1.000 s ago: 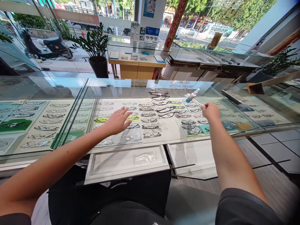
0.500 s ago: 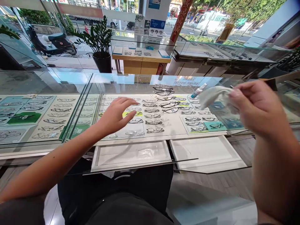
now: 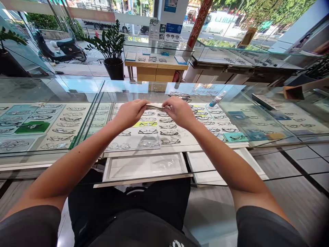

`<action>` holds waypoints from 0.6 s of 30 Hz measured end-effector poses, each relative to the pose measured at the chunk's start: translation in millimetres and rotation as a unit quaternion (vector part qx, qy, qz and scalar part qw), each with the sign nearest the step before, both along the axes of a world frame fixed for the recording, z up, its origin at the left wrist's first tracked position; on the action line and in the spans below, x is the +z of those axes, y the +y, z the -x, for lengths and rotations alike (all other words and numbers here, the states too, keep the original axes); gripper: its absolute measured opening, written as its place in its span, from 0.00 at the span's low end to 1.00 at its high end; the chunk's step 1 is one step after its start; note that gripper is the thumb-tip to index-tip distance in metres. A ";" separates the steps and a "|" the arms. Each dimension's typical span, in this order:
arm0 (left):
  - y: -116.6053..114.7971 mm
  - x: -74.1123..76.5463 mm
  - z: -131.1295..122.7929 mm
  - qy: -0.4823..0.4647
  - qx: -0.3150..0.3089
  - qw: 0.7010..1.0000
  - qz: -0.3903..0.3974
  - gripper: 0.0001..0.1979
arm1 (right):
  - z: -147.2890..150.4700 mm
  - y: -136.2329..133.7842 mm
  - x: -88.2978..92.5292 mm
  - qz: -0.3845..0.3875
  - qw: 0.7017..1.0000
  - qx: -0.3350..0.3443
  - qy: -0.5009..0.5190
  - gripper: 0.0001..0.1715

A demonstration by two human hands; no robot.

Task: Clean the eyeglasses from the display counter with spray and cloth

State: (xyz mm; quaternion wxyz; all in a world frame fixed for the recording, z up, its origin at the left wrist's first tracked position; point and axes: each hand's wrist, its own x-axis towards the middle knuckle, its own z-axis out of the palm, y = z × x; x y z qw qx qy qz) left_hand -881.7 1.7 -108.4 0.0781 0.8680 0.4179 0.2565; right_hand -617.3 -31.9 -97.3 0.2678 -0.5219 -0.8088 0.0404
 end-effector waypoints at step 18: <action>22.1 7.1 12.9 -0.132 0.084 0.987 0.021 0.19 | -6.2 21.3 -7.0 -0.077 0.991 -0.018 0.107 0.18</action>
